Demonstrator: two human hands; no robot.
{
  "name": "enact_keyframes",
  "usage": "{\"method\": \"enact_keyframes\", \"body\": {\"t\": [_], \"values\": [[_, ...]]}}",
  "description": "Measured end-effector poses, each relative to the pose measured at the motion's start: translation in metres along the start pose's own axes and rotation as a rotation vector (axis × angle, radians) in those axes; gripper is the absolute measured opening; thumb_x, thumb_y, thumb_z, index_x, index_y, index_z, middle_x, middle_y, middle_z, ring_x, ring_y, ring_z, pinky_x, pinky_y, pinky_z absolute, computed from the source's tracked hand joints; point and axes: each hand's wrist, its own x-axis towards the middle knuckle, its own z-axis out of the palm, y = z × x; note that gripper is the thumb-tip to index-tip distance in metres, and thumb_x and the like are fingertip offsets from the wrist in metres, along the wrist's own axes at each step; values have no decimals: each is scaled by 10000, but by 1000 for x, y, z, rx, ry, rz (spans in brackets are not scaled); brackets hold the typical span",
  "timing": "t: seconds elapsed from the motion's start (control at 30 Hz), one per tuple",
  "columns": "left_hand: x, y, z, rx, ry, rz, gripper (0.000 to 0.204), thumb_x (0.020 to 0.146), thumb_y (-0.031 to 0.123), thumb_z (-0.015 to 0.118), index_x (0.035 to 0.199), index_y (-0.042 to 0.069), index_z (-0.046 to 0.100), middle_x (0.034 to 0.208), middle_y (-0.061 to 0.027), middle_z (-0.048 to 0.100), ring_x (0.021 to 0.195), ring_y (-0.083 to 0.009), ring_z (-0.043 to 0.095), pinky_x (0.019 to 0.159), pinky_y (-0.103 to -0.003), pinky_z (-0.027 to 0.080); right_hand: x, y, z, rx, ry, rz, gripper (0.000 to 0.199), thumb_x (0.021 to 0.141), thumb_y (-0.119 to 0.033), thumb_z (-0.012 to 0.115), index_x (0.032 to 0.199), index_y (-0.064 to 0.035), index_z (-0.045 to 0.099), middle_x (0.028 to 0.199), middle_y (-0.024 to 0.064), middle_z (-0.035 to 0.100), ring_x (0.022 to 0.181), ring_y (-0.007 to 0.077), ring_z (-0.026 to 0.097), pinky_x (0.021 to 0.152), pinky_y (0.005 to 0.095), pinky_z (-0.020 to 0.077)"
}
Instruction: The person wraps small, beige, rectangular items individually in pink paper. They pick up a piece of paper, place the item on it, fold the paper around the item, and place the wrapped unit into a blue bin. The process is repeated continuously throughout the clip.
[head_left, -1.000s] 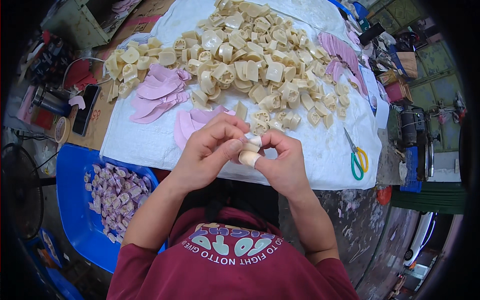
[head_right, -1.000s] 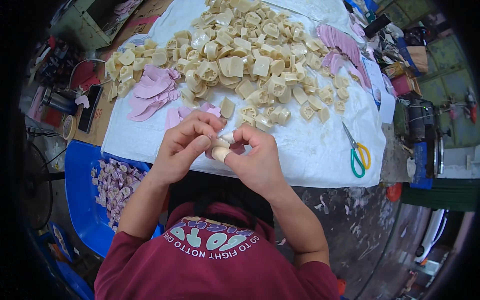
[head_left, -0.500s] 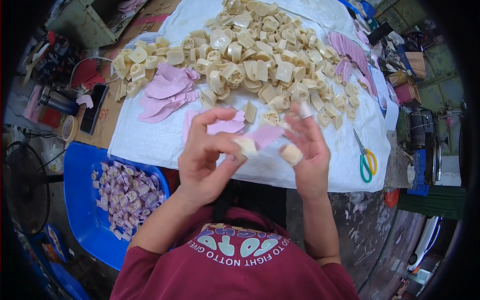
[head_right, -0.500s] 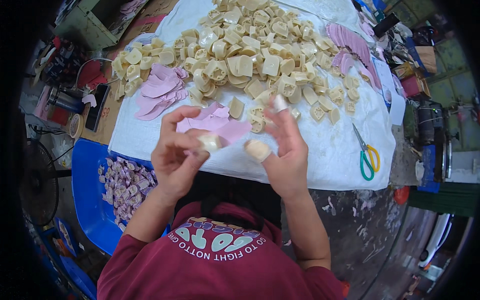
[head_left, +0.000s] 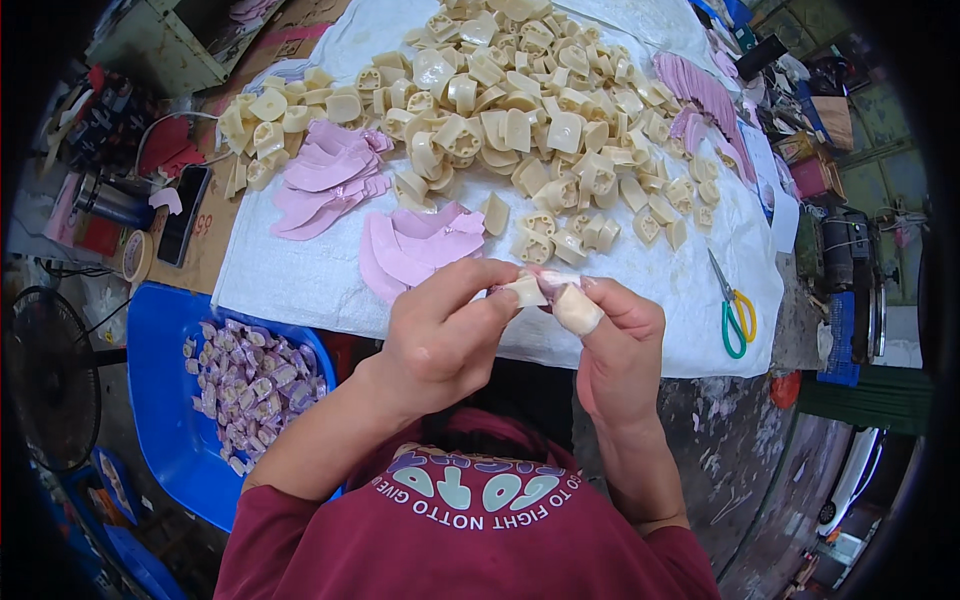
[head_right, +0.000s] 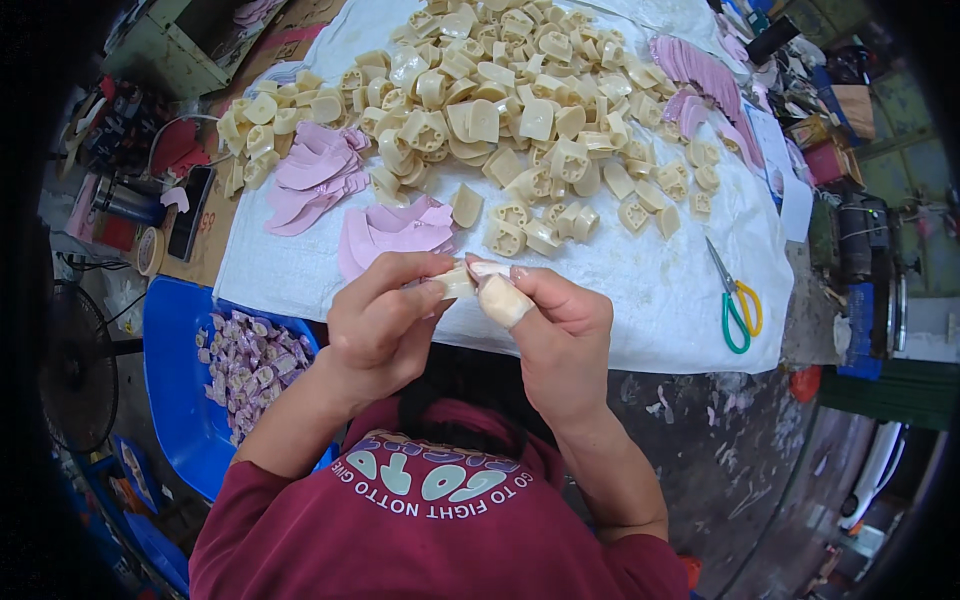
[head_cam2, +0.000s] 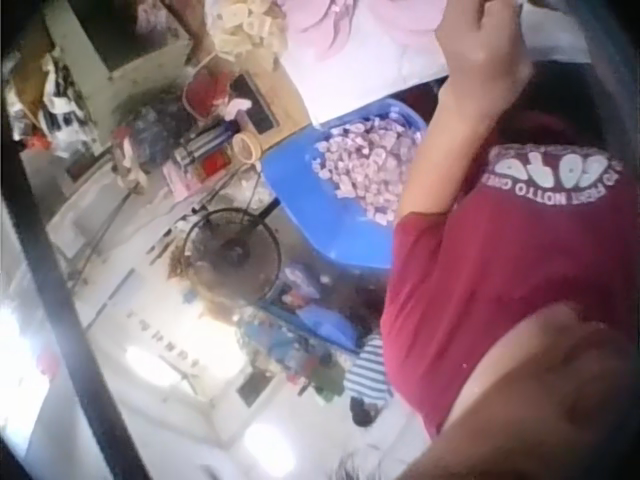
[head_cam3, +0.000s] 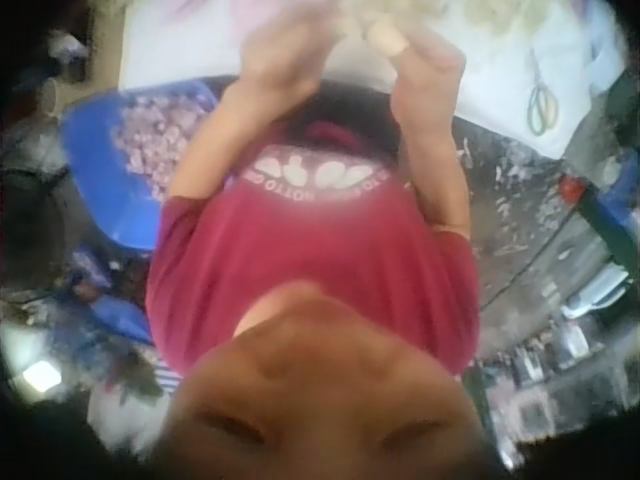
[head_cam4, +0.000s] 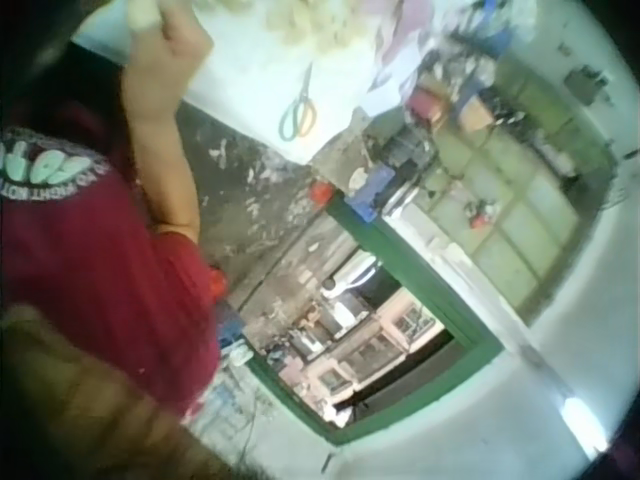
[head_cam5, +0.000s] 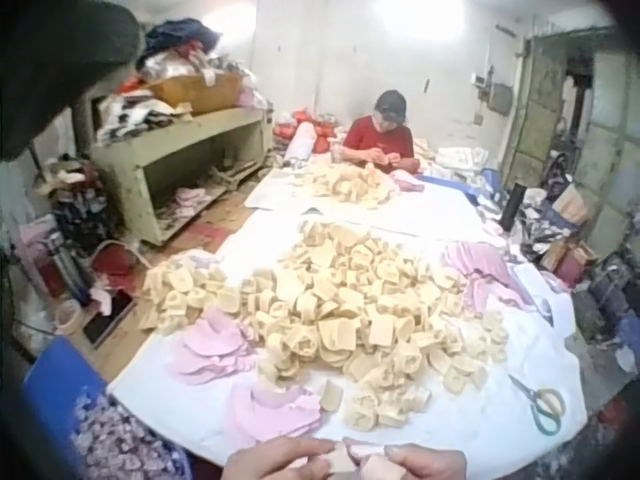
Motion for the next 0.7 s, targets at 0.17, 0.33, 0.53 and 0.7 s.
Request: {"method": "enact_keyframes", "body": {"t": [0.17,0.33,0.53,0.7], "values": [[-7,-3,9,126,-3,-59,256,710,-145,628,914,2,577,920,-187,633,730,-277,650,586,-307,518,4,1,6,-452,-20,-144,203,847,14,571,1029,63,645,968,114,681,886,129,632,780,257,490],[-12,-7,15,0,95,-217,232,716,-131,639,893,8,586,909,-165,631,718,-265,640,619,-292,504,6,15,7,-594,-37,-226,237,796,73,512,1004,44,622,888,137,666,836,136,639,750,268,501],[-10,-5,15,22,88,-235,169,730,-82,632,866,7,587,960,-163,575,689,-305,617,593,-328,490,14,26,-3,-575,-59,-147,265,797,84,455,1002,44,618,872,101,661,816,120,627,734,246,500],[-10,-9,14,-427,119,-575,132,787,-78,647,878,-5,587,1091,-123,526,823,-181,643,706,-275,527,19,23,-19,-199,-141,88,211,809,63,531,986,19,636,936,86,662,849,113,610,757,243,477]]}}
